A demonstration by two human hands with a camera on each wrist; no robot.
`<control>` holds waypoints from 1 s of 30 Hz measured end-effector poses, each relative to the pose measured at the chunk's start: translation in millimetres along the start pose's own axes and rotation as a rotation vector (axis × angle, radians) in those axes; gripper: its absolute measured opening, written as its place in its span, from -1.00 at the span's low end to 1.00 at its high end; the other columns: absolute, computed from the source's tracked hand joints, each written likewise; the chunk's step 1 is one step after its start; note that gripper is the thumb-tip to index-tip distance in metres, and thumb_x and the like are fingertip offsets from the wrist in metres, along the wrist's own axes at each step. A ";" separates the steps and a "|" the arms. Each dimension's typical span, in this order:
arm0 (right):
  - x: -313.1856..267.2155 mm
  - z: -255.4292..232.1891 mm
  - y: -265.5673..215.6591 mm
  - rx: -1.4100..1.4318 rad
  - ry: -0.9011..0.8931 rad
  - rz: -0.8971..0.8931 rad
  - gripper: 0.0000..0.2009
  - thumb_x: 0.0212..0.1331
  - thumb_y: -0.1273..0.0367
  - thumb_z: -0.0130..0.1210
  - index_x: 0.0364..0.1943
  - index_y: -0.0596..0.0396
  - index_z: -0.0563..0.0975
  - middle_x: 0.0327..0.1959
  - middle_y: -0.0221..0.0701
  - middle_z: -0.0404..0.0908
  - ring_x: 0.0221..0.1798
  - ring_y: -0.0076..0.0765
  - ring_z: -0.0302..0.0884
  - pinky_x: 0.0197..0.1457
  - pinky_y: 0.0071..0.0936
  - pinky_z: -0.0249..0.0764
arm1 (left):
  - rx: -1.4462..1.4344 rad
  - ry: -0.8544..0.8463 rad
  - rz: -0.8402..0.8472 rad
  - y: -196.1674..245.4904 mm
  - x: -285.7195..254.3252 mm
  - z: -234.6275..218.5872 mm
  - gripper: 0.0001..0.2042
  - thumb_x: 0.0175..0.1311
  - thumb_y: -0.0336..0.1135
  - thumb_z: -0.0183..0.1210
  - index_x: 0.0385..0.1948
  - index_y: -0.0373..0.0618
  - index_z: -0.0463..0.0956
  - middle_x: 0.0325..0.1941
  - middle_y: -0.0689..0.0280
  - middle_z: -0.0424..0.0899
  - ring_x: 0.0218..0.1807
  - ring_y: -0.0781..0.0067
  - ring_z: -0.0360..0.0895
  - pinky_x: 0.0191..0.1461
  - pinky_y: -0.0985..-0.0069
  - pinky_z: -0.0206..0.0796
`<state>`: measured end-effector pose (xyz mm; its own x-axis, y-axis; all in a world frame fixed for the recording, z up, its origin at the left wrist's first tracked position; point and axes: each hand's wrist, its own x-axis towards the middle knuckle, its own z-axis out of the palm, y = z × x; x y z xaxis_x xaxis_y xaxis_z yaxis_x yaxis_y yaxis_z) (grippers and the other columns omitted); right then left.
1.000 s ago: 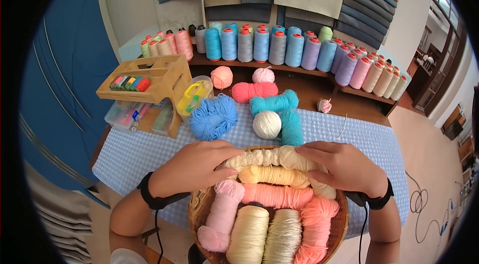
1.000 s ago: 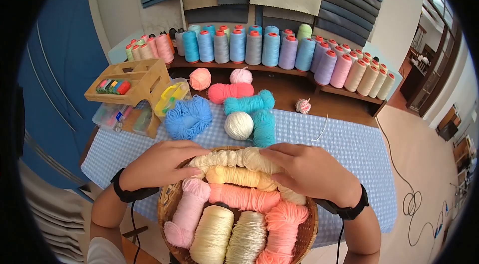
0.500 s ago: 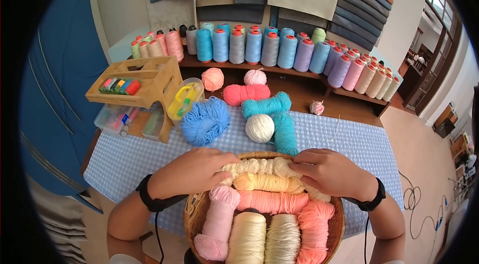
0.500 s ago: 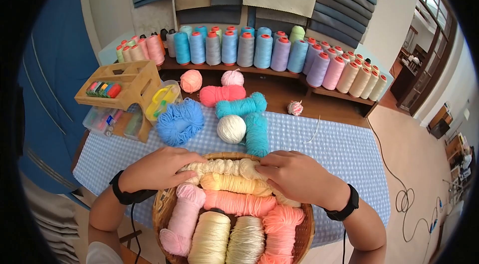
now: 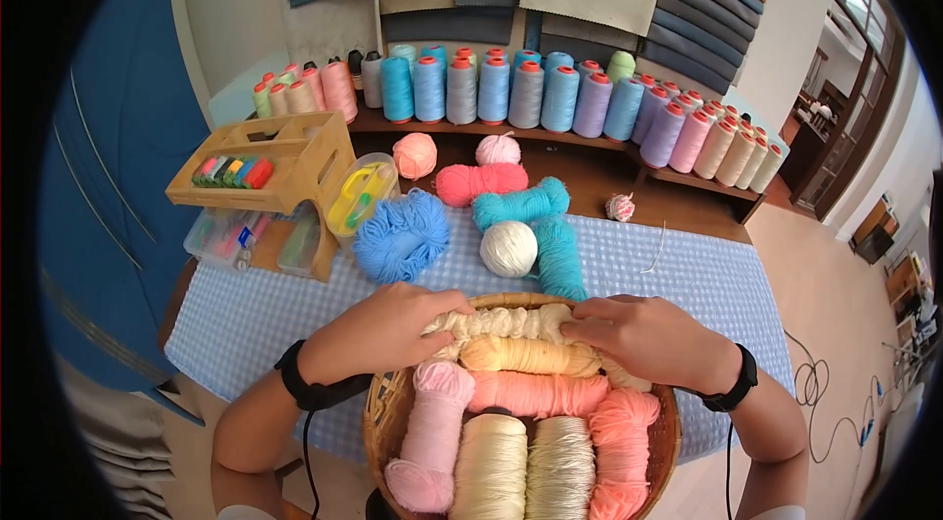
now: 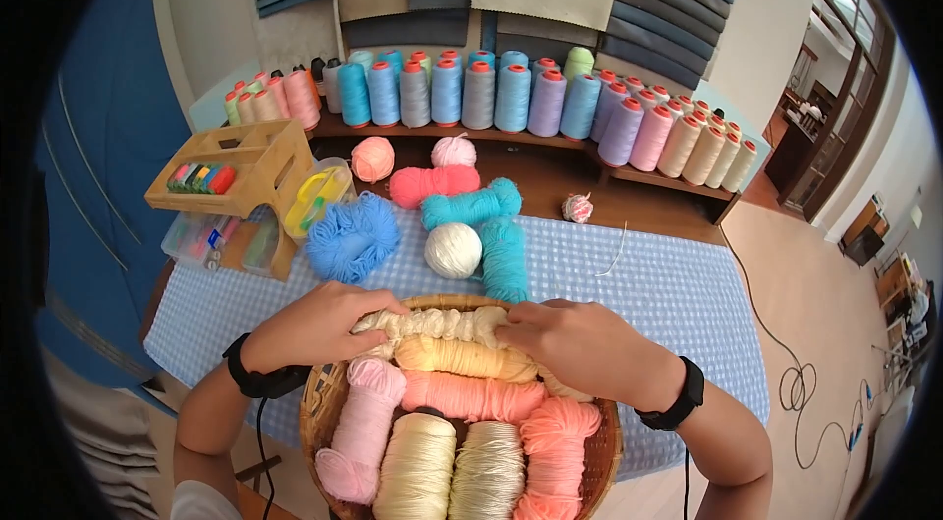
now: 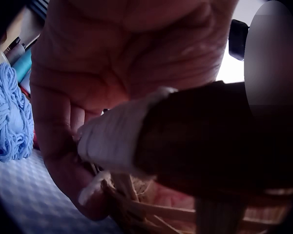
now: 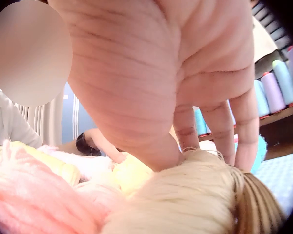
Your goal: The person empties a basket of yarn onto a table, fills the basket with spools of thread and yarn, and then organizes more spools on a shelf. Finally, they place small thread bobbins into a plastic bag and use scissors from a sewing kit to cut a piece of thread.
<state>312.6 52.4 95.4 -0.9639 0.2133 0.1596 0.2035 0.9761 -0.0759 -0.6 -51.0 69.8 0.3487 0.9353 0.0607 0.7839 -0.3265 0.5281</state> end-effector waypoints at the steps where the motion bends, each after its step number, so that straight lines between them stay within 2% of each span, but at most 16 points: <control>1: 0.8 -2.3 -0.3 0.000 -0.051 0.008 -0.66 0.17 0.46 0.18 0.07 0.03 0.59 0.01 -0.30 0.63 -0.14 -0.09 0.69 -0.12 -0.29 0.66 | -0.017 -0.008 -0.009 0.0 1.4 -1.3 -0.66 0.25 -0.32 0.25 0.05 -0.17 0.55 -0.28 -0.01 0.70 -0.25 -0.04 0.69 -0.18 0.20 0.49; 4: 0.0 -14.6 -0.7 0.027 -0.098 0.017 -0.65 0.14 0.44 0.23 0.06 0.04 0.60 0.06 -0.28 0.61 -0.13 -0.09 0.69 -0.10 -0.28 0.66 | -0.021 -0.096 -0.098 3.0 2.1 -8.4 -0.58 0.24 -0.27 0.29 0.14 -0.11 0.54 -0.22 0.02 0.72 -0.23 0.05 0.70 -0.17 0.23 0.49; 6: 0.2 -27.7 1.7 0.045 -0.096 0.015 -0.64 0.13 0.44 0.26 0.06 0.05 0.61 0.07 -0.27 0.60 -0.11 -0.08 0.69 -0.08 -0.27 0.65 | 0.023 -0.120 -0.044 8.1 -1.0 -22.3 -0.56 0.24 -0.25 0.30 0.17 -0.08 0.54 -0.18 0.04 0.72 -0.22 0.09 0.69 -0.17 0.24 0.50; 7: -0.9 -36.1 4.9 0.078 0.013 0.060 -0.63 0.12 0.45 0.28 0.06 0.06 0.61 0.08 -0.26 0.60 -0.10 -0.07 0.68 -0.06 -0.25 0.64 | 0.055 -0.144 -0.001 9.1 -2.7 -27.8 -0.54 0.24 -0.23 0.31 0.19 -0.05 0.54 -0.15 0.06 0.73 -0.21 0.13 0.69 -0.17 0.24 0.51; 9: 1.6 -48.0 18.7 0.106 0.264 0.055 -0.70 0.12 0.44 0.33 -0.02 0.08 0.65 -0.03 -0.24 0.64 -0.15 -0.02 0.68 -0.04 -0.22 0.62 | 0.062 -0.092 0.008 6.6 -2.6 -36.5 -0.52 0.26 -0.19 0.32 0.23 -0.01 0.53 -0.09 0.10 0.72 -0.19 0.19 0.69 -0.15 0.27 0.53; 11: 2.9 -59.0 35.9 0.152 0.301 0.135 -0.76 0.12 0.47 0.33 -0.10 0.12 0.67 -0.17 -0.23 0.68 -0.14 0.01 0.67 0.00 -0.23 0.60 | 0.067 0.169 0.026 10.0 1.3 -51.6 -0.55 0.26 -0.19 0.31 0.19 -0.03 0.55 -0.12 0.11 0.72 -0.19 0.23 0.69 -0.12 0.29 0.53; 12: 5.5 -64.3 43.3 0.132 0.328 0.155 -0.83 0.14 0.48 0.32 -0.18 0.17 0.69 -0.30 -0.24 0.70 -0.20 -0.06 0.69 -0.08 -0.30 0.62 | 0.089 0.206 -0.044 17.8 4.4 -59.6 -0.65 0.26 -0.14 0.26 0.03 -0.04 0.64 -0.15 0.14 0.71 -0.14 0.10 0.66 -0.06 0.18 0.49; 13: 6.9 -61.3 68.4 0.206 0.378 0.251 -0.83 0.15 0.51 0.29 -0.16 0.19 0.69 -0.32 -0.23 0.71 -0.25 -0.19 0.71 -0.17 -0.37 0.63 | 0.096 0.213 -0.024 24.4 7.3 -72.2 -0.65 0.26 -0.14 0.26 0.03 -0.04 0.64 -0.15 0.14 0.71 -0.14 0.10 0.66 -0.06 0.18 0.49; 16: 13.4 -42.8 111.5 0.368 0.399 0.336 -0.82 0.17 0.53 0.25 -0.14 0.21 0.69 -0.30 -0.22 0.72 -0.28 -0.27 0.72 -0.25 -0.43 0.62 | 0.368 0.049 0.045 34.5 5.3 -88.0 -0.82 0.23 -0.21 0.25 -0.31 -0.08 0.72 -0.31 0.17 0.72 -0.19 0.07 0.66 -0.14 0.16 0.48; 18: 20.8 -19.7 142.8 0.346 0.326 0.452 -0.81 0.18 0.49 0.25 -0.14 0.24 0.68 -0.35 -0.21 0.73 -0.28 -0.24 0.73 -0.19 -0.43 0.62 | 0.477 0.087 -0.027 32.0 3.1 -84.1 -0.81 0.22 -0.17 0.27 -0.32 -0.05 0.73 -0.37 0.19 0.69 -0.24 0.09 0.65 -0.17 0.19 0.47; 19: 24.8 -7.9 156.9 0.270 0.218 0.509 -0.72 0.18 0.44 0.26 -0.02 0.18 0.66 -0.17 -0.16 0.72 -0.11 -0.12 0.71 -0.04 -0.34 0.63 | 0.578 0.120 -0.098 30.1 1.6 -81.5 -0.80 0.21 -0.13 0.28 -0.33 -0.03 0.74 -0.43 0.21 0.66 -0.29 0.11 0.65 -0.20 0.21 0.45; 21: 23.1 18.7 178.6 0.011 0.198 0.405 -0.59 0.18 0.41 0.25 0.15 0.07 0.58 0.13 -0.08 0.60 0.13 0.02 0.61 0.15 -0.21 0.58 | 0.673 0.167 -0.206 29.2 2.0 -77.5 -0.79 0.18 -0.13 0.28 -0.49 -0.05 0.73 -0.48 0.17 0.66 -0.30 0.07 0.63 -0.20 0.17 0.44; 22: 23.8 24.8 181.5 0.058 0.147 0.453 -0.49 0.19 0.41 0.22 0.28 -0.06 0.48 0.28 -0.06 0.45 0.26 0.11 0.48 0.24 -0.11 0.53 | 0.666 0.168 -0.270 26.9 0.8 -77.6 -0.77 0.18 -0.13 0.28 -0.53 -0.06 0.72 -0.49 0.16 0.66 -0.31 0.06 0.63 -0.21 0.16 0.44; 26: 32.4 37.8 182.5 -0.096 0.095 0.530 -0.46 0.20 0.43 0.18 0.33 -0.12 0.44 0.30 -0.07 0.44 0.25 0.15 0.49 0.24 -0.08 0.53 | 0.671 0.297 -0.334 16.5 -10.7 -80.9 -0.75 0.13 -0.16 0.30 -0.60 -0.12 0.68 -0.50 0.13 0.66 -0.32 0.01 0.62 -0.21 0.11 0.42; 27: 34.4 38.2 185.7 -0.048 0.103 0.503 -0.56 0.19 0.46 0.12 0.20 -0.06 0.54 0.25 -0.09 0.50 0.21 0.17 0.50 0.20 -0.06 0.55 | 0.663 0.284 -0.343 15.3 -12.7 -82.3 -0.75 0.13 -0.16 0.30 -0.60 -0.12 0.68 -0.50 0.13 0.66 -0.32 0.01 0.62 -0.21 0.11 0.42; 30: 31.2 60.5 244.4 -0.204 -0.045 0.138 -0.78 0.10 0.53 0.04 -0.19 0.13 0.66 -0.02 -0.13 0.65 0.09 0.15 0.55 0.15 -0.11 0.56 | 0.662 0.263 -0.326 17.0 -16.7 -83.0 -0.77 0.09 -0.18 0.32 -0.59 -0.16 0.68 -0.48 0.11 0.66 -0.31 -0.02 0.61 -0.21 0.09 0.39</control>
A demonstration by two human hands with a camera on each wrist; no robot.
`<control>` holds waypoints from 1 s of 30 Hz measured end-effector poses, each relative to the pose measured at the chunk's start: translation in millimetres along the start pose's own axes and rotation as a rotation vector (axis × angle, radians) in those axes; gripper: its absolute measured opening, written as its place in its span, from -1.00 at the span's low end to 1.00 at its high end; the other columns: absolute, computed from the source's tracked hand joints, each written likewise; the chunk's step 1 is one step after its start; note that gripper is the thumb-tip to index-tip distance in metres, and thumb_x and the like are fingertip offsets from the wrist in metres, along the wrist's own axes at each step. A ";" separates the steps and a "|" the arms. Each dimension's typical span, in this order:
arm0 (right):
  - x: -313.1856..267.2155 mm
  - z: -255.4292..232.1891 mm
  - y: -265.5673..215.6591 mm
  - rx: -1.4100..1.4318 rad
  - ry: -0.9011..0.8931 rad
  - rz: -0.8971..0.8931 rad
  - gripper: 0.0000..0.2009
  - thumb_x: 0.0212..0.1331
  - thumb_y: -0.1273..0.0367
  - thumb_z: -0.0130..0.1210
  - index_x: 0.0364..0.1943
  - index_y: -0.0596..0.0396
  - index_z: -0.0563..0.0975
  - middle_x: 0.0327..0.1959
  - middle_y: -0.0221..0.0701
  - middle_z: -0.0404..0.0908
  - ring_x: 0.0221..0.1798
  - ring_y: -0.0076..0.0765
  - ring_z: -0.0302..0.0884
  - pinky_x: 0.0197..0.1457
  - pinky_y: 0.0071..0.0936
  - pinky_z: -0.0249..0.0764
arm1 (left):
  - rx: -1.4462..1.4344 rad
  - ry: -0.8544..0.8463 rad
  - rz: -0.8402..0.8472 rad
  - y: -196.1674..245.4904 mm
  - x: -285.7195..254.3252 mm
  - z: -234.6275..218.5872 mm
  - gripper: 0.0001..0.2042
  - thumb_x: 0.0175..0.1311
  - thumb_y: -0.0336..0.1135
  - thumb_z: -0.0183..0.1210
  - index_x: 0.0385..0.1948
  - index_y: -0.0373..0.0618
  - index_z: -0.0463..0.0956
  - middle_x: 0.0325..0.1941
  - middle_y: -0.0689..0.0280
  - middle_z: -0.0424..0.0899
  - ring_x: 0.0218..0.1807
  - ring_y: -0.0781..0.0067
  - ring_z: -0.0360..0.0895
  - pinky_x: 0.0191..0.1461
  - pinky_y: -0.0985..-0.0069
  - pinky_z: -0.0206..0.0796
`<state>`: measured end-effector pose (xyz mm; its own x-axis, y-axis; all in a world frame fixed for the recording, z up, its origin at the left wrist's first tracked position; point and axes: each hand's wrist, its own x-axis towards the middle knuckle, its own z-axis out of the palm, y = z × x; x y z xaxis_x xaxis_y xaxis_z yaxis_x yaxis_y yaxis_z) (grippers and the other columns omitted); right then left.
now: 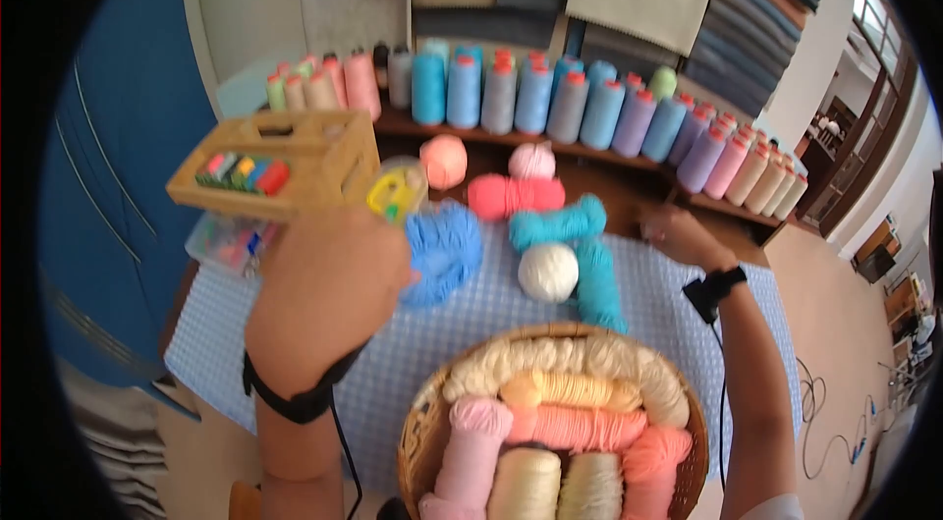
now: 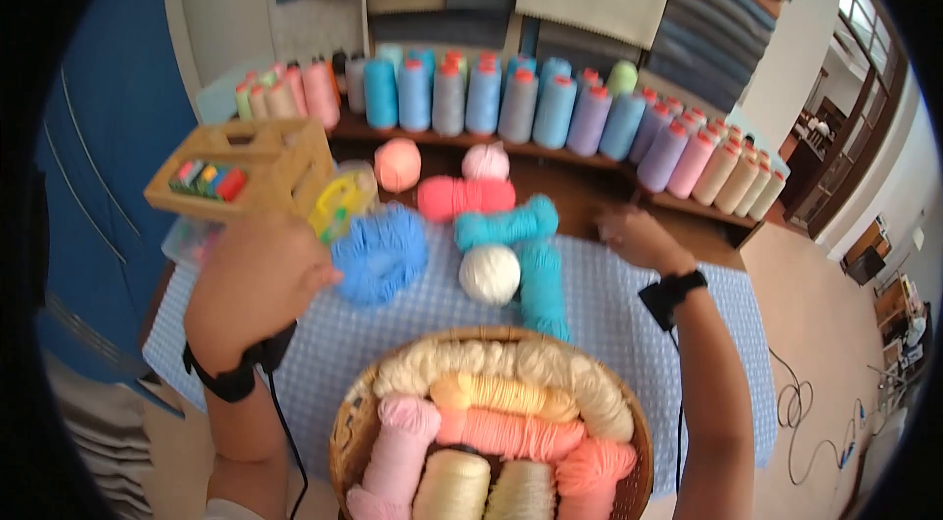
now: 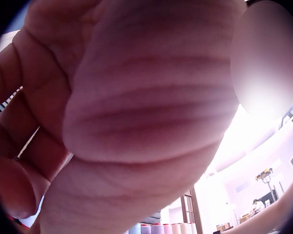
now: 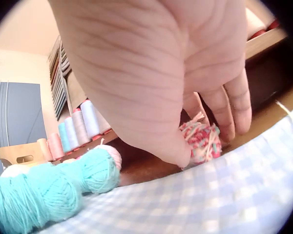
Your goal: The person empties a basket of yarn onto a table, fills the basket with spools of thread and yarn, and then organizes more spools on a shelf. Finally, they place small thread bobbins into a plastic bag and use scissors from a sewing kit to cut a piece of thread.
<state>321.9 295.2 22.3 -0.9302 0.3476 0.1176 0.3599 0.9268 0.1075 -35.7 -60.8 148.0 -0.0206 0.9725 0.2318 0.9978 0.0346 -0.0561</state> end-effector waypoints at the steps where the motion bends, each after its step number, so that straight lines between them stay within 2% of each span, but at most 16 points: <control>1: 3.5 -18.4 -26.6 0.256 -0.033 0.301 -0.78 0.09 0.52 0.11 -0.16 0.17 0.64 0.00 -0.12 0.64 0.06 0.11 0.56 0.15 -0.15 0.55 | -0.002 0.011 0.006 2.6 -0.7 -3.9 -0.78 0.08 -0.20 0.33 -0.58 -0.16 0.67 -0.47 0.12 0.66 -0.30 -0.01 0.60 -0.19 0.10 0.38; 3: -1.4 -20.9 -28.1 0.204 0.040 0.289 -0.74 0.06 0.50 0.21 -0.11 0.18 0.63 -0.02 -0.10 0.63 0.01 0.10 0.57 0.14 -0.18 0.54 | -0.013 0.018 -0.002 2.9 -2.1 1.7 -0.80 0.06 -0.22 0.34 -0.57 -0.16 0.67 -0.45 0.13 0.65 -0.28 0.00 0.59 -0.17 0.10 0.37; 5: -2.0 -31.2 -35.6 0.149 0.228 0.283 -0.67 0.03 0.49 0.29 -0.04 0.15 0.63 -0.05 -0.11 0.62 0.01 0.09 0.59 0.13 -0.19 0.54 | -0.084 0.285 0.122 -2.2 -9.7 8.3 -0.82 0.08 -0.23 0.35 -0.54 -0.13 0.64 -0.42 0.19 0.63 -0.23 0.06 0.56 -0.14 0.14 0.36; 6: 0.0 -40.2 -47.0 0.166 0.319 0.296 -0.67 0.08 0.50 0.27 -0.01 0.13 0.63 -0.07 -0.13 0.60 0.00 0.07 0.60 0.13 -0.21 0.54 | -0.084 0.274 0.099 -4.0 -11.4 10.0 -0.82 0.08 -0.23 0.35 -0.54 -0.13 0.64 -0.42 0.19 0.63 -0.23 0.06 0.56 -0.14 0.14 0.36; 8: 2.8 -70.1 -84.4 0.203 0.368 0.310 -0.64 0.11 0.51 0.27 0.04 0.14 0.60 -0.07 -0.18 0.60 -0.03 -0.03 0.61 0.07 -0.29 0.53 | -0.151 0.419 0.194 -5.0 -12.0 15.7 -0.82 0.09 -0.23 0.35 -0.51 -0.11 0.61 -0.41 0.26 0.59 -0.20 0.11 0.53 -0.13 0.18 0.36; 9: 3.6 -86.5 -108.3 0.261 0.357 0.321 -0.59 0.08 0.51 0.33 0.08 0.13 0.58 -0.08 -0.21 0.60 -0.09 -0.11 0.62 -0.01 -0.35 0.54 | -0.151 0.407 0.176 -8.6 -11.6 21.7 -0.82 0.09 -0.23 0.35 -0.51 -0.11 0.61 -0.41 0.26 0.59 -0.20 0.11 0.53 -0.13 0.18 0.36; 11: 5.0 -110.9 -151.6 0.261 0.371 0.202 -0.57 0.00 0.53 0.40 0.04 0.12 0.59 -0.13 -0.28 0.63 -0.14 -0.20 0.64 -0.10 -0.41 0.54 | -0.065 0.576 0.295 -14.8 -9.2 34.8 -0.81 0.11 -0.21 0.34 -0.51 -0.09 0.59 -0.42 0.28 0.56 -0.22 0.13 0.52 -0.14 0.20 0.36; 13: 0.0 -137.1 -191.6 0.370 0.209 0.161 -0.58 -0.07 0.54 0.44 -0.06 0.10 0.59 -0.17 -0.34 0.67 -0.16 -0.26 0.67 -0.15 -0.43 0.55 | -0.139 0.591 0.283 -12.4 -8.8 36.3 -0.80 0.11 -0.19 0.34 -0.50 -0.09 0.58 -0.44 0.29 0.55 -0.24 0.15 0.51 -0.15 0.20 0.37; 15: -0.6 -145.8 -231.3 0.455 0.253 -0.022 -0.62 -0.09 0.50 0.46 -0.13 0.07 0.58 -0.16 -0.37 0.70 -0.15 -0.29 0.69 -0.14 -0.43 0.57 | -0.141 0.586 0.289 -9.7 -9.5 34.2 -0.80 0.10 -0.20 0.34 -0.50 -0.10 0.57 -0.44 0.27 0.55 -0.24 0.14 0.52 -0.15 0.20 0.37; 17: 0.3 -147.4 -251.6 0.463 0.217 -0.225 -0.63 -0.09 0.46 0.45 -0.16 0.06 0.56 -0.14 -0.35 0.72 -0.17 -0.29 0.70 -0.12 -0.42 0.59 | -0.143 0.582 0.300 -7.8 -10.6 31.5 -0.80 0.09 -0.20 0.35 -0.50 -0.10 0.57 -0.44 0.26 0.55 -0.24 0.14 0.52 -0.15 0.20 0.37; 18: 0.5 -151.0 -258.4 0.431 0.171 -0.335 -0.63 0.02 0.41 0.42 -0.05 0.13 0.59 -0.03 -0.18 0.68 -0.08 -0.12 0.72 -0.05 -0.29 0.60 | -0.146 0.581 0.307 -7.8 -11.8 30.7 -0.79 0.09 -0.20 0.35 -0.50 -0.11 0.57 -0.44 0.25 0.55 -0.24 0.13 0.52 -0.15 0.20 0.37; 21: 3.9 -152.3 -286.2 0.441 0.185 -0.445 -0.70 0.07 0.42 0.36 -0.08 0.14 0.64 -0.04 -0.20 0.66 -0.09 -0.14 0.71 -0.07 -0.29 0.62 | -0.197 0.575 0.349 -10.5 -13.8 30.3 -0.79 0.09 -0.22 0.35 -0.51 -0.13 0.58 -0.42 0.23 0.57 -0.22 0.12 0.53 -0.14 0.20 0.38; 22: 2.1 -150.3 -291.3 0.446 0.217 -0.470 -0.69 0.00 0.46 0.30 -0.09 0.14 0.66 -0.03 -0.23 0.59 -0.21 -0.24 0.68 -0.19 -0.38 0.65 | -0.208 0.581 0.353 -10.2 -15.4 30.9 -0.79 0.09 -0.22 0.35 -0.51 -0.13 0.58 -0.42 0.23 0.57 -0.22 0.12 0.53 -0.14 0.20 0.38; 25: -1.1 -155.5 -294.9 0.373 0.162 -0.554 -0.68 -0.02 0.44 0.30 -0.10 0.12 0.67 -0.09 -0.28 0.58 -0.26 -0.29 0.67 -0.22 -0.41 0.65 | -0.217 0.599 0.298 -8.4 -22.8 32.2 -0.81 0.10 -0.22 0.34 -0.50 -0.13 0.60 -0.41 0.26 0.59 -0.21 0.13 0.54 -0.11 0.21 0.39; 29: -13.9 -162.2 -293.8 0.415 0.075 -0.476 -0.67 0.01 0.40 0.29 -0.07 0.12 0.62 -0.12 -0.30 0.60 -0.32 -0.28 0.65 -0.33 -0.40 0.60 | -0.262 0.618 0.266 2.9 -22.0 30.1 -0.82 0.11 -0.22 0.33 -0.49 -0.12 0.62 -0.39 0.29 0.61 -0.19 0.14 0.55 -0.08 0.21 0.40; 30: -17.9 -158.7 -291.2 0.399 0.098 -0.475 -0.65 0.01 0.36 0.32 -0.07 0.10 0.60 -0.16 -0.30 0.61 -0.33 -0.26 0.65 -0.35 -0.38 0.59 | -0.292 0.504 0.221 4.8 -21.3 26.4 -0.83 0.11 -0.23 0.33 -0.47 -0.12 0.64 -0.36 0.29 0.63 -0.17 0.15 0.56 -0.07 0.23 0.41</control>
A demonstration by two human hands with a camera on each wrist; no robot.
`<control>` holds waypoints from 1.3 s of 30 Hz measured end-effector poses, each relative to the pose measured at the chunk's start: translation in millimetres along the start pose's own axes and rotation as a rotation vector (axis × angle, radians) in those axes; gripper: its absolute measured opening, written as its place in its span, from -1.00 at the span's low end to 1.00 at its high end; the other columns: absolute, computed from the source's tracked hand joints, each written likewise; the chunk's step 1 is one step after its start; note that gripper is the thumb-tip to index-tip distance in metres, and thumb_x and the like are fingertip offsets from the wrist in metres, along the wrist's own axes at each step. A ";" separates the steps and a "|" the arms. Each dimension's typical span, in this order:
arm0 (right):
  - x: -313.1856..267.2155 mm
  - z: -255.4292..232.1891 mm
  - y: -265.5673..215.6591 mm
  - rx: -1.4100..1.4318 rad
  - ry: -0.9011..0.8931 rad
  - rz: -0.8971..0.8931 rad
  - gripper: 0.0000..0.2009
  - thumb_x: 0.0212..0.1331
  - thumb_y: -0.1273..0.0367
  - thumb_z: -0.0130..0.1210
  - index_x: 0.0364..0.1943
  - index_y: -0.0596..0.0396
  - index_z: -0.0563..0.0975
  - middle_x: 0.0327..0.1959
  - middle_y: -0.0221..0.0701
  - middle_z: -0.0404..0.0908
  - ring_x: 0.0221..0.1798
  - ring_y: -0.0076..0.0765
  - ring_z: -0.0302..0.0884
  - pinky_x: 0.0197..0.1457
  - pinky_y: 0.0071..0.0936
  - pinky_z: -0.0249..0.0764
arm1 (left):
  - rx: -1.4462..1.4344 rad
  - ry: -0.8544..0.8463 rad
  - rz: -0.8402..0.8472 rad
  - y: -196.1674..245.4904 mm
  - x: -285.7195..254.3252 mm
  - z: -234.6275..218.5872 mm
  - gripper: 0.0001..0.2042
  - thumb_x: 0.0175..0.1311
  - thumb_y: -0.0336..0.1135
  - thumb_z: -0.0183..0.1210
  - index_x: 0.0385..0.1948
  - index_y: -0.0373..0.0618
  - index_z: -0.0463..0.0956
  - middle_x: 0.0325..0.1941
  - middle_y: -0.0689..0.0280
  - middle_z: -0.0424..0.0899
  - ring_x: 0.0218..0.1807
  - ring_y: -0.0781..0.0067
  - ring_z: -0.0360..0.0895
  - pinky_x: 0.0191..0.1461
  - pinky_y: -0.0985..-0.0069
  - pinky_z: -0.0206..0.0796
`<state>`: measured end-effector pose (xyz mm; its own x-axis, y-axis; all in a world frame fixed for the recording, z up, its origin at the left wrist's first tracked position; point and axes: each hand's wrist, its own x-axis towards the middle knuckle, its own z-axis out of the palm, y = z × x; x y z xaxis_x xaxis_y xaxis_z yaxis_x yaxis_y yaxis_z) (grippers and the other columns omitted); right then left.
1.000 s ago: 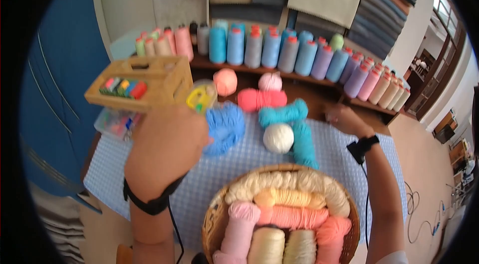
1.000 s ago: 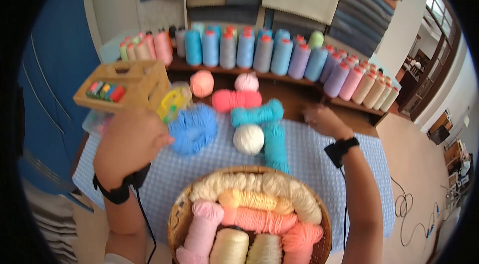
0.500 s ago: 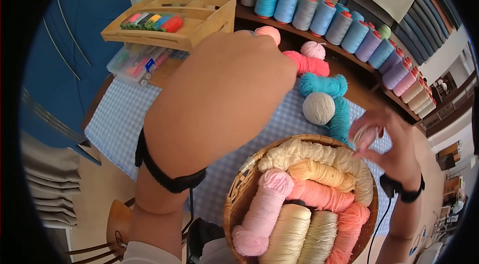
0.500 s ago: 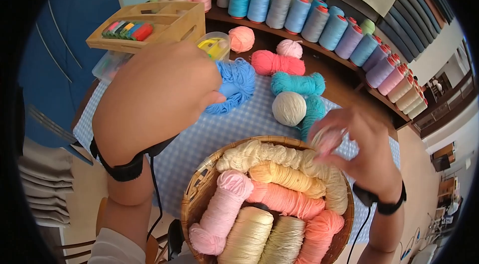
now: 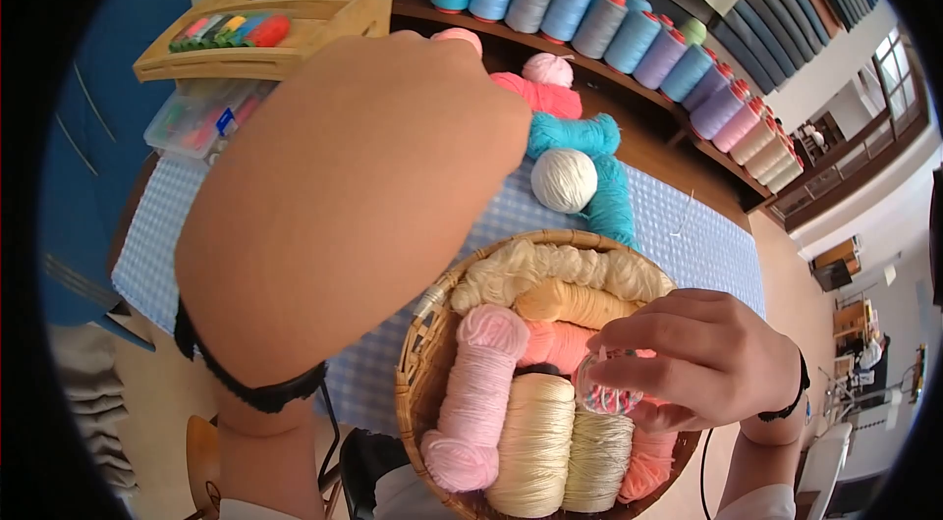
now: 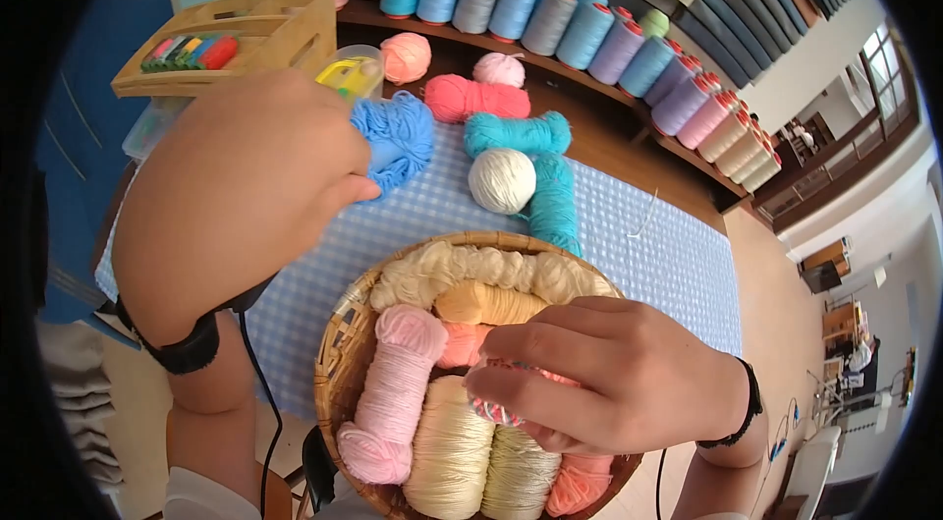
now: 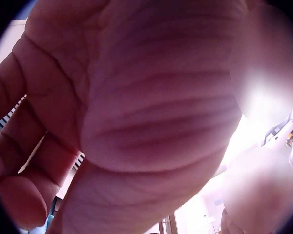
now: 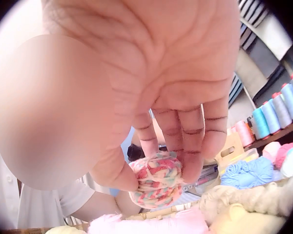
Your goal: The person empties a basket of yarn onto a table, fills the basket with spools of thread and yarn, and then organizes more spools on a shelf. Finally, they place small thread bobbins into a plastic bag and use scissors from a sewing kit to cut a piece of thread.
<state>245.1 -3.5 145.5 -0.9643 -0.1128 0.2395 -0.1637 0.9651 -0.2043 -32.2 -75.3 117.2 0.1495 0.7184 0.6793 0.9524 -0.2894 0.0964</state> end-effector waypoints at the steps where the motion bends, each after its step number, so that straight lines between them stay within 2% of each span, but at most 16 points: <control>1: -3.7 -2.7 -1.8 0.000 0.001 0.013 -0.65 0.01 0.36 0.32 -0.07 0.10 0.60 -0.16 -0.30 0.61 -0.33 -0.26 0.65 -0.35 -0.38 0.59 | -0.022 -0.106 -0.067 2.0 2.3 -3.2 -0.85 0.10 -0.25 0.34 -0.45 -0.12 0.65 -0.33 0.29 0.65 -0.15 0.16 0.57 -0.05 0.24 0.41; 2: -7.4 -6.4 -4.0 0.026 -0.015 0.050 -0.66 0.02 0.33 0.34 -0.08 0.10 0.60 -0.17 -0.30 0.62 -0.35 -0.26 0.65 -0.36 -0.38 0.59 | -0.043 -0.216 -0.133 4.0 4.1 -6.5 -0.86 0.09 -0.27 0.34 -0.44 -0.12 0.66 -0.30 0.29 0.67 -0.13 0.17 0.57 -0.03 0.26 0.42; 3: -11.9 -7.9 -6.4 0.055 -0.033 0.088 -0.66 0.04 0.31 0.36 -0.09 0.09 0.61 -0.18 -0.30 0.62 -0.37 -0.25 0.65 -0.36 -0.38 0.59 | -0.055 -0.226 -0.128 5.9 4.7 -9.7 -0.86 0.09 -0.27 0.34 -0.44 -0.12 0.66 -0.30 0.29 0.67 -0.13 0.17 0.57 -0.03 0.26 0.42; 5: -22.2 -5.7 -10.8 0.094 -0.012 0.107 -0.65 0.07 0.26 0.38 -0.09 0.08 0.60 -0.20 -0.31 0.63 -0.41 -0.25 0.65 -0.39 -0.38 0.59 | 0.146 -0.092 0.036 8.2 3.9 -14.6 -0.88 0.06 -0.32 0.37 -0.45 -0.10 0.65 -0.30 0.30 0.67 -0.12 0.19 0.58 -0.01 0.26 0.41; 7: -31.0 -6.7 -18.3 0.133 -0.043 0.128 -0.69 0.14 0.26 0.34 -0.10 0.09 0.60 -0.20 -0.31 0.62 -0.43 -0.25 0.64 -0.42 -0.39 0.58 | 0.133 -0.095 0.061 6.3 3.8 -14.8 -0.89 0.05 -0.34 0.38 -0.46 -0.09 0.64 -0.30 0.30 0.67 -0.12 0.20 0.58 0.00 0.28 0.40; 12: -46.9 -10.4 -38.3 0.094 -0.088 0.213 -0.80 0.17 0.29 0.29 -0.19 0.05 0.64 -0.29 -0.39 0.51 -0.45 -0.38 0.62 -0.49 -0.47 0.54 | 0.116 -0.102 0.164 1.8 5.4 -14.2 -0.89 0.05 -0.36 0.38 -0.46 -0.09 0.63 -0.33 0.31 0.64 -0.13 0.21 0.55 0.00 0.29 0.36; 14: -54.2 -12.2 -40.5 0.010 -0.021 0.143 -0.84 0.15 0.32 0.30 -0.23 0.03 0.68 -0.31 -0.42 0.47 -0.47 -0.45 0.59 -0.51 -0.52 0.53 | 0.076 -0.161 0.108 3.9 6.4 -16.1 -0.89 0.05 -0.36 0.38 -0.45 -0.10 0.63 -0.34 0.30 0.62 -0.14 0.20 0.53 0.00 0.28 0.34; 17: -68.5 -18.0 -48.7 0.003 0.065 0.234 -0.83 0.11 0.38 0.32 -0.21 0.02 0.71 -0.29 -0.40 0.49 -0.46 -0.45 0.59 -0.49 -0.53 0.54 | 0.082 -0.089 0.097 2.4 -1.6 -9.0 -0.89 0.05 -0.35 0.37 -0.46 -0.12 0.63 -0.35 0.29 0.61 -0.15 0.18 0.52 -0.02 0.26 0.33; 18: -72.3 -18.7 -54.5 -0.041 0.126 0.292 -0.73 -0.01 0.45 0.37 -0.15 -0.02 0.73 -0.27 -0.37 0.50 -0.44 -0.41 0.60 -0.45 -0.53 0.57 | 0.086 -0.057 0.086 1.6 -5.7 -5.4 -0.89 0.05 -0.35 0.37 -0.47 -0.13 0.63 -0.35 0.28 0.60 -0.16 0.17 0.51 -0.02 0.26 0.33; 21: -88.9 -22.2 -53.8 -0.102 0.188 0.338 -0.64 -0.12 0.49 0.41 -0.12 -0.03 0.73 -0.28 -0.35 0.50 -0.41 -0.38 0.63 -0.41 -0.49 0.60 | 0.094 0.013 0.066 4.2 -6.0 -0.8 -0.88 0.04 -0.34 0.36 -0.48 -0.14 0.64 -0.36 0.26 0.59 -0.17 0.15 0.49 -0.04 0.24 0.32; 22: -93.8 -29.7 -54.0 -0.114 0.125 0.355 -0.56 -0.19 0.51 0.41 -0.07 0.00 0.69 -0.25 -0.33 0.55 -0.40 -0.35 0.64 -0.38 -0.47 0.62 | 0.092 -0.028 0.036 6.0 -3.2 -3.0 -0.88 0.04 -0.33 0.36 -0.48 -0.15 0.64 -0.36 0.25 0.58 -0.17 0.15 0.49 -0.04 0.23 0.32; 26: -110.6 -27.6 -54.8 -0.120 0.151 0.450 -0.59 -0.17 0.51 0.38 -0.11 0.10 0.58 -0.14 -0.22 0.66 -0.35 -0.23 0.71 -0.32 -0.40 0.65 | 0.059 -0.130 -0.043 12.0 2.7 -8.6 -0.86 0.04 -0.30 0.36 -0.46 -0.15 0.66 -0.35 0.23 0.60 -0.13 0.14 0.50 -0.03 0.23 0.33; 30: -119.2 -27.1 -51.9 -0.143 0.144 0.515 -0.62 -0.13 0.46 0.42 -0.14 0.09 0.57 -0.18 -0.26 0.68 -0.32 -0.22 0.73 -0.30 -0.40 0.66 | 0.082 -0.159 -0.014 10.3 5.3 -7.8 -0.87 0.05 -0.30 0.35 -0.46 -0.14 0.67 -0.34 0.23 0.61 -0.12 0.13 0.50 -0.01 0.23 0.33; 32: -122.1 -29.7 -49.5 -0.115 0.039 0.538 -0.59 -0.15 0.39 0.49 -0.16 0.07 0.57 -0.20 -0.30 0.69 -0.33 -0.23 0.73 -0.28 -0.40 0.66 | 0.103 -0.208 -0.028 10.1 6.0 -8.8 -0.87 0.06 -0.30 0.34 -0.45 -0.13 0.67 -0.31 0.25 0.64 -0.10 0.14 0.51 0.01 0.23 0.35; 35: -123.4 -25.3 -47.1 -0.087 0.003 0.572 -0.56 -0.17 0.33 0.54 -0.17 0.04 0.57 -0.22 -0.32 0.68 -0.34 -0.24 0.72 -0.30 -0.42 0.65 | 0.019 -0.132 -0.005 8.4 2.9 -7.4 -0.87 0.08 -0.30 0.34 -0.44 -0.13 0.68 -0.29 0.25 0.65 -0.09 0.14 0.52 0.03 0.24 0.35; 39: -115.2 -22.3 -48.4 -0.094 0.000 0.574 -0.56 -0.16 0.29 0.55 -0.17 0.03 0.57 -0.25 -0.32 0.67 -0.36 -0.23 0.70 -0.33 -0.42 0.64 | 0.031 -0.156 -0.018 6.9 4.1 -5.2 -0.87 0.08 -0.28 0.34 -0.43 -0.13 0.69 -0.27 0.24 0.67 -0.08 0.14 0.52 0.05 0.24 0.35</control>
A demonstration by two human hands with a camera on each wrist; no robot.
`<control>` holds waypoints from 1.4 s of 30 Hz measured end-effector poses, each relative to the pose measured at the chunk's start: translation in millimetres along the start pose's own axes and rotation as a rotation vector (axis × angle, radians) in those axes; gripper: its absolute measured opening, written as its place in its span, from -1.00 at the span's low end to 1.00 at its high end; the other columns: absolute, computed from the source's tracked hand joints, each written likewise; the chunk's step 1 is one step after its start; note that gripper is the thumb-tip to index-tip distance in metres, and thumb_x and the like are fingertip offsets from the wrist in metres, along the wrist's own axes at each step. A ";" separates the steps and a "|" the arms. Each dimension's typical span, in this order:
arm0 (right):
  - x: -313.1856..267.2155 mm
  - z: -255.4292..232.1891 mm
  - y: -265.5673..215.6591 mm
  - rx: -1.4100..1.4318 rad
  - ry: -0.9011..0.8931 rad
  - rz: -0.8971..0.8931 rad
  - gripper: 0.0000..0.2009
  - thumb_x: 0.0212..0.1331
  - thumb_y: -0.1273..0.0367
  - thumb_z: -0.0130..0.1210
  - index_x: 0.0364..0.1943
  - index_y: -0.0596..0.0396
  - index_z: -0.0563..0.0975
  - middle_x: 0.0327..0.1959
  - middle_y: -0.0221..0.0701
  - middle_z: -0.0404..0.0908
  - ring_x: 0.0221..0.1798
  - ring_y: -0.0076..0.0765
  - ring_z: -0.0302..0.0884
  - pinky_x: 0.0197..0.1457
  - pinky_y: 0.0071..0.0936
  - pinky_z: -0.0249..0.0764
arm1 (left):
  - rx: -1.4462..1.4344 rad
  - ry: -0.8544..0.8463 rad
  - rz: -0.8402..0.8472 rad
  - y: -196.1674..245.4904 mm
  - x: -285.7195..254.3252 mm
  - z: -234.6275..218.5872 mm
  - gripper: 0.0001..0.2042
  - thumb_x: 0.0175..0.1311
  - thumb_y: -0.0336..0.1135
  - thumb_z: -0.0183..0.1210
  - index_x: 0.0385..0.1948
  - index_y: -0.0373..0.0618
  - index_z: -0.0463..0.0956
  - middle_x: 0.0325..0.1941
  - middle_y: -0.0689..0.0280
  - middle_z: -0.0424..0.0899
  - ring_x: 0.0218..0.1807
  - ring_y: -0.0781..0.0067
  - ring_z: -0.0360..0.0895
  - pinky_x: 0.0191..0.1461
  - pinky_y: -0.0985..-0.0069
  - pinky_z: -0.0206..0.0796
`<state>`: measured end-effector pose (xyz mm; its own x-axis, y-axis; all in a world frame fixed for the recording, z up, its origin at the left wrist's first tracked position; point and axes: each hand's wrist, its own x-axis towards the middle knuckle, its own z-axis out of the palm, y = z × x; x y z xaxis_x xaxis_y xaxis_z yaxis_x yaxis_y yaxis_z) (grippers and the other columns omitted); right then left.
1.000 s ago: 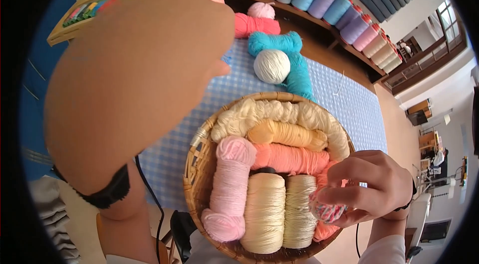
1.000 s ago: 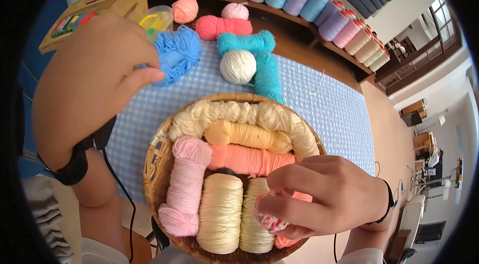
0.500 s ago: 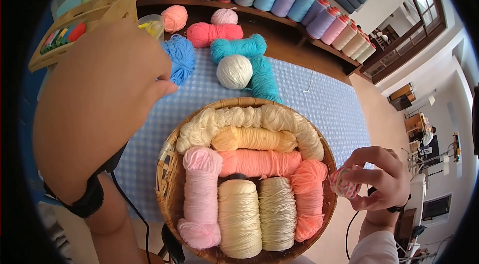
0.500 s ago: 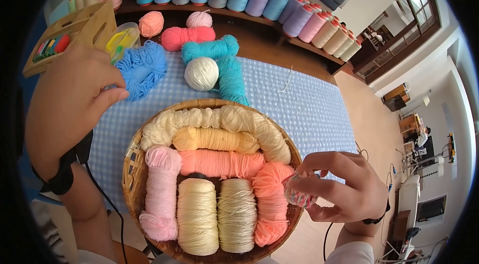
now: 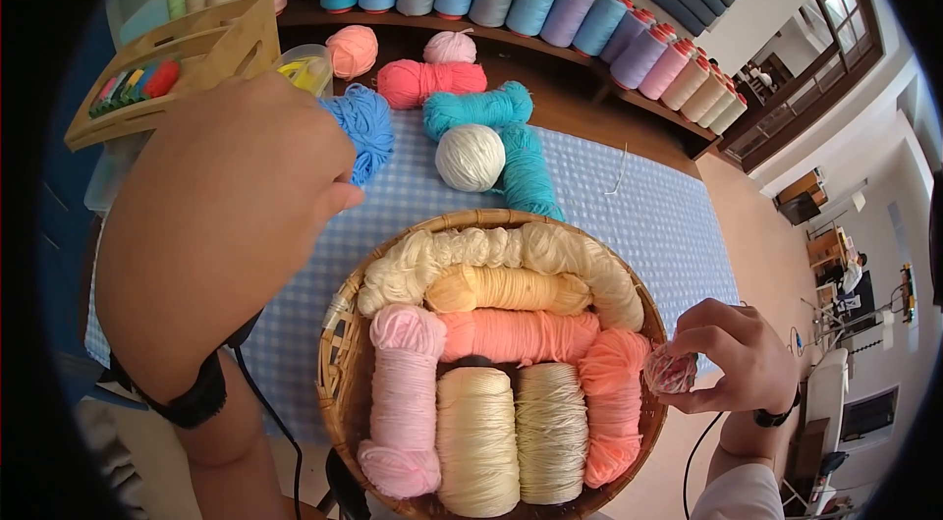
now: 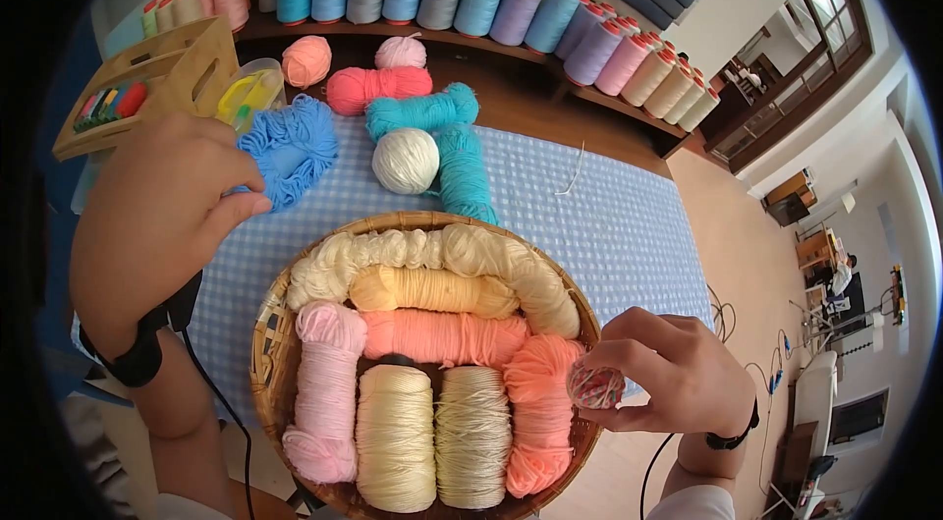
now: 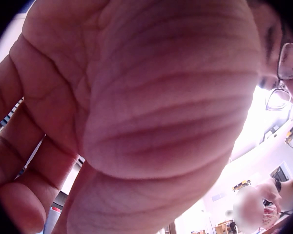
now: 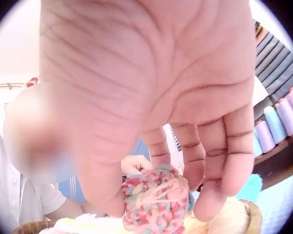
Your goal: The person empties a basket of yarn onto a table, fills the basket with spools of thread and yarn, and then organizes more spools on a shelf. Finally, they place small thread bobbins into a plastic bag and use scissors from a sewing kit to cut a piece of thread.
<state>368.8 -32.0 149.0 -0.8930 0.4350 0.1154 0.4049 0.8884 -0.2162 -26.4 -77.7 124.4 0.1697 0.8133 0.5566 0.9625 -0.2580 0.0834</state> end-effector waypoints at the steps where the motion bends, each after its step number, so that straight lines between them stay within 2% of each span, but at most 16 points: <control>1: 0.4 -0.2 -1.7 -0.018 -0.016 0.022 -0.56 -0.14 0.29 0.55 -0.17 0.02 0.58 -0.26 -0.33 0.66 -0.37 -0.23 0.69 -0.34 -0.42 0.64 | 0.016 -0.029 0.009 0.0 1.3 -1.6 -0.86 0.08 -0.28 0.34 -0.42 -0.13 0.69 -0.27 0.24 0.67 -0.07 0.14 0.52 0.06 0.23 0.34; 3: 1.0 -1.0 -2.1 -0.037 -0.034 0.046 -0.57 -0.13 0.28 0.54 -0.16 0.01 0.58 -0.27 -0.34 0.65 -0.38 -0.22 0.68 -0.36 -0.42 0.63 | 0.028 -0.056 0.018 0.3 2.5 -3.5 -0.86 0.08 -0.28 0.34 -0.42 -0.13 0.69 -0.28 0.24 0.66 -0.07 0.13 0.52 0.06 0.23 0.34; 5: 1.6 -1.3 -0.1 0.007 -0.138 0.088 -0.58 -0.09 0.26 0.53 -0.16 0.02 0.58 -0.24 -0.36 0.66 -0.37 -0.22 0.68 -0.36 -0.42 0.62 | 0.014 -0.080 -0.022 0.5 2.5 -4.2 -0.86 0.08 -0.27 0.34 -0.43 -0.13 0.69 -0.29 0.23 0.66 -0.07 0.13 0.51 0.06 0.22 0.34; 11: -2.9 2.3 6.4 -0.010 -0.237 0.157 -0.64 0.01 0.20 0.47 -0.21 0.04 0.58 -0.27 -0.40 0.72 -0.34 -0.23 0.69 -0.32 -0.38 0.61 | 0.018 -0.045 0.003 -1.7 0.2 -1.3 -0.86 0.08 -0.27 0.33 -0.43 -0.13 0.68 -0.30 0.24 0.63 -0.07 0.12 0.50 0.05 0.22 0.33; 24: -7.8 14.8 12.1 0.040 -0.158 0.120 -0.70 0.05 0.19 0.41 -0.25 0.03 0.60 -0.29 -0.41 0.73 -0.32 -0.22 0.70 -0.30 -0.37 0.61 | 0.077 -0.130 -0.014 4.8 5.1 -0.1 -0.88 0.10 -0.28 0.32 -0.44 -0.12 0.68 -0.32 0.24 0.63 -0.09 0.12 0.50 0.03 0.21 0.32; 30: -7.6 17.2 11.8 0.042 -0.197 0.136 -0.71 0.07 0.19 0.40 -0.23 0.01 0.61 -0.34 -0.44 0.70 -0.38 -0.24 0.67 -0.36 -0.35 0.58 | 0.112 -0.212 -0.022 8.2 11.8 -3.3 -0.87 0.11 -0.28 0.30 -0.46 -0.13 0.68 -0.36 0.24 0.62 -0.13 0.10 0.52 0.02 0.20 0.33; 33: -8.2 18.4 11.7 0.010 -0.202 0.167 -0.70 0.07 0.18 0.39 -0.23 0.00 0.60 -0.36 -0.45 0.70 -0.40 -0.23 0.67 -0.37 -0.36 0.57 | 0.176 -0.285 -0.024 9.2 12.1 -2.3 -0.82 0.05 -0.24 0.36 -0.44 -0.13 0.68 -0.37 0.24 0.62 -0.15 0.10 0.53 -0.01 0.19 0.33; 35: -7.6 17.7 11.3 0.038 -0.230 0.220 -0.70 0.07 0.17 0.39 -0.24 0.00 0.60 -0.38 -0.44 0.69 -0.40 -0.22 0.67 -0.37 -0.36 0.57 | 0.064 -0.113 0.042 8.0 5.3 5.0 -0.73 -0.09 -0.18 0.44 -0.38 -0.11 0.68 -0.39 0.23 0.62 -0.15 0.11 0.55 -0.04 0.20 0.34; 36: -7.4 17.4 11.6 0.037 -0.230 0.220 -0.70 0.07 0.17 0.39 -0.24 0.00 0.60 -0.38 -0.44 0.69 -0.40 -0.22 0.67 -0.37 -0.36 0.57 | 0.065 -0.112 0.043 8.5 5.4 9.9 -0.73 -0.09 -0.18 0.44 -0.38 -0.11 0.68 -0.39 0.23 0.62 -0.15 0.11 0.55 -0.04 0.20 0.34; 38: -7.3 17.2 12.0 0.045 -0.228 0.215 -0.71 0.06 0.20 0.40 -0.26 0.01 0.59 -0.36 -0.44 0.68 -0.37 -0.22 0.67 -0.35 -0.35 0.58 | -0.032 -0.114 0.180 10.5 6.3 18.9 -0.63 -0.24 -0.11 0.51 -0.39 -0.10 0.66 -0.39 0.24 0.63 -0.15 0.12 0.56 -0.04 0.21 0.35; 39: -7.4 18.3 12.3 0.046 -0.228 0.216 -0.71 0.06 0.20 0.40 -0.26 0.01 0.59 -0.36 -0.44 0.68 -0.37 -0.22 0.67 -0.35 -0.35 0.58 | -0.033 -0.114 0.181 12.3 9.6 20.2 -0.63 -0.24 -0.11 0.51 -0.39 -0.10 0.66 -0.39 0.24 0.63 -0.15 0.12 0.56 -0.04 0.21 0.35; 41: -7.3 21.9 13.0 0.056 -0.160 0.172 -0.72 0.04 0.23 0.41 -0.28 0.02 0.59 -0.31 -0.44 0.66 -0.33 -0.23 0.67 -0.32 -0.35 0.60 | -0.096 -0.433 0.142 14.9 20.4 22.6 -0.59 -0.31 -0.08 0.53 -0.45 -0.11 0.61 -0.35 0.25 0.66 -0.13 0.12 0.59 -0.06 0.21 0.37; 42: -6.2 21.0 10.8 0.057 -0.160 0.172 -0.72 0.04 0.23 0.41 -0.28 0.02 0.59 -0.31 -0.44 0.66 -0.33 -0.23 0.67 -0.32 -0.35 0.60 | -0.096 -0.433 0.143 13.6 22.9 27.3 -0.59 -0.31 -0.08 0.53 -0.45 -0.11 0.61 -0.35 0.25 0.66 -0.13 0.12 0.59 -0.06 0.21 0.37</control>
<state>374.6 -28.2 125.5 -0.8332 0.5468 -0.0819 0.5463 0.7914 -0.2741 -3.6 -48.3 115.7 0.3916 0.9037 0.1732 0.9026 -0.4138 0.1183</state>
